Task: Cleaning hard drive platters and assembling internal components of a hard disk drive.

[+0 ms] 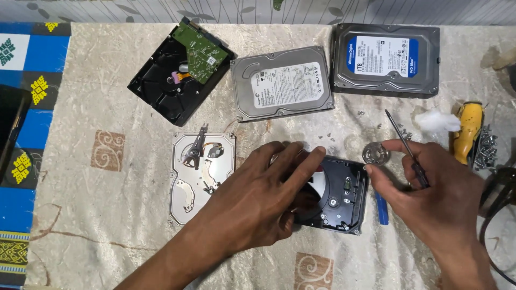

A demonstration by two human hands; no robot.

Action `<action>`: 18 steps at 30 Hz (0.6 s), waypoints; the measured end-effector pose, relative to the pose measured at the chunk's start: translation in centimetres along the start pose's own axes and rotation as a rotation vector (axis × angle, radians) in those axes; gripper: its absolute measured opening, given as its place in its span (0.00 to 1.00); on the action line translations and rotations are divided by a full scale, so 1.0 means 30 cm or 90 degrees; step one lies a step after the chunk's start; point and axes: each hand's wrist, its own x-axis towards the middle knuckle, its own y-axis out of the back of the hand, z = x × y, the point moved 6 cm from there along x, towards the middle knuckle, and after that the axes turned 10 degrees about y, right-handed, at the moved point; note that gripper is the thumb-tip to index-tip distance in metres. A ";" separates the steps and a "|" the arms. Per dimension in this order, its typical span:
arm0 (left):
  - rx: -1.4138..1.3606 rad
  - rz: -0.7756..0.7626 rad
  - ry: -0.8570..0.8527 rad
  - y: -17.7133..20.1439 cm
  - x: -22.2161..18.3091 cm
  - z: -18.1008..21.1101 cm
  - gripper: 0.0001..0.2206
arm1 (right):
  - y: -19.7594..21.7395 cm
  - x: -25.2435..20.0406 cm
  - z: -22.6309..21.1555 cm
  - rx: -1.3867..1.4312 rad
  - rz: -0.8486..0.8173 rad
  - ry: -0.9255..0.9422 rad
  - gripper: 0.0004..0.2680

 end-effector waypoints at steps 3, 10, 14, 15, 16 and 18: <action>-0.014 -0.010 0.004 0.003 0.000 -0.001 0.47 | -0.002 0.002 -0.002 0.015 0.002 0.001 0.13; -0.017 0.021 -0.057 0.002 0.012 0.012 0.44 | -0.010 -0.013 0.012 -0.001 -0.008 -0.034 0.14; -0.031 0.006 -0.059 -0.004 0.016 0.011 0.45 | -0.011 -0.008 0.009 -0.005 -0.017 -0.039 0.14; -0.020 0.007 -0.058 -0.007 0.016 0.011 0.47 | -0.010 -0.006 0.005 -0.001 -0.013 -0.024 0.14; -0.009 0.007 -0.056 -0.010 0.015 0.011 0.48 | -0.009 -0.005 0.002 0.003 -0.009 -0.010 0.14; -0.007 0.007 -0.064 -0.007 0.015 0.013 0.48 | -0.010 -0.010 0.004 0.013 -0.014 -0.032 0.14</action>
